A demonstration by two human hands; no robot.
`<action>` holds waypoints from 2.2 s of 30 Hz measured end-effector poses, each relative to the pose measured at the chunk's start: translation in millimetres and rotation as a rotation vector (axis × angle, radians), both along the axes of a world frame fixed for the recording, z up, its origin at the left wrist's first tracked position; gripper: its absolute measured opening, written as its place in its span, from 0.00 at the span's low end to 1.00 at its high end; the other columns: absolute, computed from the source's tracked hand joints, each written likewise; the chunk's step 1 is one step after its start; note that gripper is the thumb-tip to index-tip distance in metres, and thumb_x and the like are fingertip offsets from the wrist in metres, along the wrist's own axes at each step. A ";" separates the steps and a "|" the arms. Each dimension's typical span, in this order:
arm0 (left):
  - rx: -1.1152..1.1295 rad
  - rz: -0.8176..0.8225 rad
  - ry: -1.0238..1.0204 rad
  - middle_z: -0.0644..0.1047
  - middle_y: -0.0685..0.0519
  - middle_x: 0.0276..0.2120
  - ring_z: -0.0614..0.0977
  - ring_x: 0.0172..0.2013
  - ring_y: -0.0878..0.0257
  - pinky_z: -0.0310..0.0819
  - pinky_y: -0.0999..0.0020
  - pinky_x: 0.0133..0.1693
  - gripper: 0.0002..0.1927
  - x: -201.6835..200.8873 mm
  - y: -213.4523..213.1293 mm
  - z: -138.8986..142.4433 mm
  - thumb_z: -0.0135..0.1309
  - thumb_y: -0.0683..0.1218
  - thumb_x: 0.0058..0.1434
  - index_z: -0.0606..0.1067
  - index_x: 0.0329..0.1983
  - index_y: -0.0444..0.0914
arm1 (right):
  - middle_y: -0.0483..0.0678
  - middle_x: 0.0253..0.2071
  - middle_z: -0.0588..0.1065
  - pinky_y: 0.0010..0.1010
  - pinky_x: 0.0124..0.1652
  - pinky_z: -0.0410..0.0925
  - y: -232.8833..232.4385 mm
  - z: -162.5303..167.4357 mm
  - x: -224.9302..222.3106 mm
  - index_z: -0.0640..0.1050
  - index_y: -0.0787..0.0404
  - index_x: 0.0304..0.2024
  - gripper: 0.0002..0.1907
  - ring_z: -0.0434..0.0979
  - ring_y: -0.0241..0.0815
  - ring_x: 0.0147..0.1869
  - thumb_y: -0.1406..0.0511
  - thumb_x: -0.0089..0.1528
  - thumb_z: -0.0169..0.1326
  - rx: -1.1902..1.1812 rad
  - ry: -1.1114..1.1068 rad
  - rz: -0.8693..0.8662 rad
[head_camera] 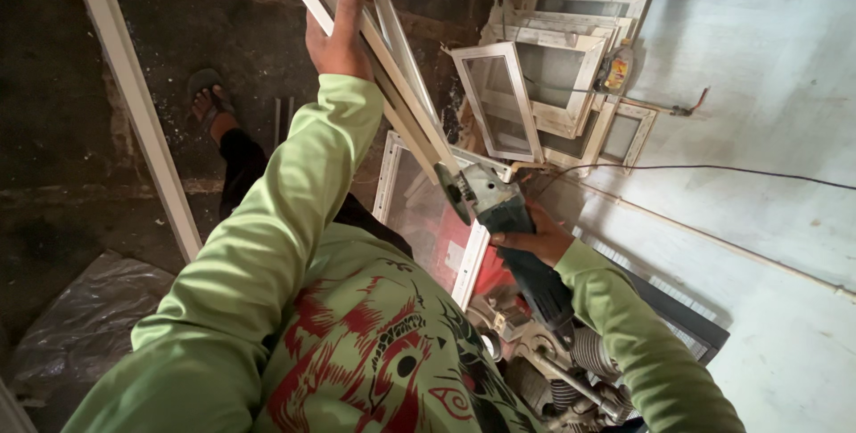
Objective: The person holds white PVC window frame profiles and runs an angle grinder along their edges, repositioning the frames to grind different sections. They work through several frame pieces one at a time, holding each steady with one hand while grinding with the other.
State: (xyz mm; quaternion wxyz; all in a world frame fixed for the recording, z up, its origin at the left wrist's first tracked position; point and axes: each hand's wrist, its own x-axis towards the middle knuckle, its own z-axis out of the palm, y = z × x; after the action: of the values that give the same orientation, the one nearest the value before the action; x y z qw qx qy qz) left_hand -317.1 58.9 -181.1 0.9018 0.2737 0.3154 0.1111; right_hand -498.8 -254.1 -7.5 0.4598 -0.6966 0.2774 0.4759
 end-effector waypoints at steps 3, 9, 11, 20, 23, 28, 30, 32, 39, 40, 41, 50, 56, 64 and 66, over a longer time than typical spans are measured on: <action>-0.006 0.013 -0.010 0.80 0.49 0.41 0.81 0.43 0.59 0.76 0.62 0.49 0.29 0.4 -0.7 -1.8 0.68 0.57 0.60 0.74 0.52 0.30 | 0.47 0.41 0.80 0.34 0.40 0.77 -1.4 -1.3 -0.7 0.74 0.63 0.56 0.25 0.82 0.38 0.40 0.67 0.58 0.66 0.050 0.001 -0.019; 0.017 -0.014 0.022 0.80 0.48 0.43 0.80 0.44 0.59 0.75 0.61 0.49 0.33 0.2 -1.1 -0.7 0.68 0.59 0.59 0.74 0.55 0.30 | 0.47 0.40 0.80 0.34 0.39 0.77 -3.8 -1.2 -4.4 0.74 0.62 0.54 0.23 0.82 0.38 0.39 0.67 0.58 0.65 -0.018 0.003 -0.023; 0.032 -0.025 0.051 0.79 0.49 0.44 0.80 0.45 0.60 0.76 0.62 0.49 0.34 -0.2 -0.4 1.6 0.68 0.59 0.58 0.73 0.57 0.31 | 0.47 0.41 0.81 0.33 0.40 0.77 -3.9 -1.3 -6.4 0.75 0.63 0.54 0.22 0.82 0.37 0.41 0.67 0.59 0.65 0.006 -0.025 0.001; 0.051 -0.015 0.059 0.81 0.48 0.45 0.81 0.45 0.60 0.76 0.62 0.50 0.33 3.5 4.9 10.9 0.68 0.59 0.58 0.74 0.56 0.31 | 0.49 0.37 0.79 0.40 0.34 0.79 2.7 3.7 -4.5 0.74 0.63 0.53 0.23 0.83 0.44 0.35 0.67 0.57 0.65 -0.024 0.039 -0.111; -0.024 0.016 -0.015 0.81 0.47 0.42 0.81 0.44 0.58 0.76 0.61 0.49 0.30 4.7 5.9 14.1 0.68 0.56 0.60 0.74 0.53 0.29 | 0.50 0.36 0.79 0.41 0.33 0.78 9.0 10.1 -1.8 0.73 0.61 0.55 0.25 0.82 0.44 0.34 0.67 0.57 0.65 -0.094 0.044 -0.104; -0.008 0.006 0.028 0.81 0.49 0.42 0.81 0.43 0.60 0.77 0.63 0.48 0.29 3.5 5.5 11.8 0.68 0.56 0.60 0.74 0.54 0.30 | 0.50 0.34 0.79 0.41 0.29 0.77 17.9 16.6 -2.3 0.71 0.58 0.56 0.28 0.82 0.45 0.31 0.67 0.55 0.65 -0.147 0.058 -0.148; -0.019 0.000 0.018 0.81 0.48 0.42 0.81 0.43 0.58 0.77 0.62 0.48 0.30 3.1 4.7 9.3 0.68 0.56 0.60 0.74 0.53 0.29 | 0.50 0.34 0.79 0.40 0.29 0.77 16.7 16.7 -1.8 0.72 0.60 0.56 0.26 0.82 0.44 0.31 0.67 0.56 0.65 -0.103 0.057 -0.135; -0.028 -0.012 0.011 0.80 0.46 0.42 0.81 0.42 0.57 0.76 0.61 0.47 0.30 2.6 3.3 6.6 0.68 0.56 0.61 0.74 0.53 0.28 | 0.49 0.36 0.79 0.38 0.31 0.76 12.7 15.6 -0.8 0.74 0.62 0.55 0.25 0.82 0.43 0.32 0.67 0.57 0.66 -0.058 0.046 -0.085; 0.000 0.006 0.070 0.80 0.49 0.45 0.80 0.45 0.60 0.75 0.63 0.49 0.31 2.7 0.3 0.8 0.68 0.56 0.59 0.74 0.56 0.30 | 0.45 0.39 0.80 0.35 0.39 0.78 -0.4 0.5 2.3 0.75 0.60 0.52 0.22 0.83 0.38 0.39 0.67 0.56 0.65 -0.018 0.034 -0.030; 0.001 0.014 0.062 0.79 0.49 0.45 0.80 0.45 0.61 0.75 0.64 0.49 0.31 2.4 0.4 0.8 0.68 0.56 0.59 0.74 0.56 0.30 | 0.46 0.40 0.81 0.35 0.40 0.77 -1.3 -1.3 2.9 0.76 0.62 0.52 0.22 0.82 0.38 0.40 0.67 0.56 0.66 0.011 0.024 -0.011; 0.001 0.020 0.053 0.79 0.50 0.45 0.80 0.45 0.61 0.75 0.64 0.50 0.31 2.4 0.4 1.0 0.68 0.55 0.59 0.74 0.56 0.30 | 0.46 0.41 0.81 0.34 0.42 0.77 -2.1 -2.4 3.3 0.77 0.64 0.52 0.22 0.82 0.38 0.42 0.67 0.57 0.67 0.039 0.013 0.007; -0.054 0.028 0.022 0.81 0.48 0.42 0.81 0.43 0.60 0.76 0.65 0.48 0.28 3.8 0.4 3.7 0.68 0.54 0.60 0.74 0.53 0.29 | 0.50 0.35 0.80 0.39 0.34 0.78 -14.3 15.0 -3.3 0.76 0.61 0.50 0.24 0.83 0.44 0.33 0.65 0.52 0.68 -0.170 0.175 -0.003; 0.034 -0.035 0.092 0.81 0.51 0.42 0.81 0.43 0.63 0.77 0.66 0.47 0.29 0.8 -0.3 3.3 0.66 0.56 0.59 0.75 0.54 0.31 | 0.46 0.39 0.81 0.32 0.42 0.75 -11.1 11.8 -23.2 0.79 0.64 0.52 0.22 0.81 0.37 0.40 0.65 0.57 0.69 -0.045 0.047 0.079; -0.020 0.031 0.025 0.76 0.53 0.40 0.76 0.40 0.64 0.72 0.64 0.44 0.30 2.5 -4.5 -3.6 0.69 0.55 0.59 0.74 0.54 0.30 | 0.48 0.31 0.79 0.37 0.32 0.76 -5.2 7.5 -19.9 0.77 0.63 0.47 0.20 0.82 0.42 0.30 0.64 0.55 0.66 -0.036 0.192 -0.091; -0.021 0.029 0.018 0.77 0.54 0.41 0.76 0.41 0.64 0.72 0.64 0.45 0.30 2.7 -5.3 -4.7 0.69 0.55 0.59 0.74 0.54 0.31 | 0.49 0.31 0.80 0.38 0.32 0.77 -9.2 11.2 -24.8 0.77 0.63 0.48 0.20 0.83 0.43 0.31 0.64 0.55 0.66 -0.028 0.194 -0.093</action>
State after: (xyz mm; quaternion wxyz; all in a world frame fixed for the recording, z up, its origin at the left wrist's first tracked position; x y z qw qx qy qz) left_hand -314.4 53.6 -185.8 0.9001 0.2604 0.3285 0.1186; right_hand -523.6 -263.3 3.7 0.4424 -0.6400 0.3592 0.5154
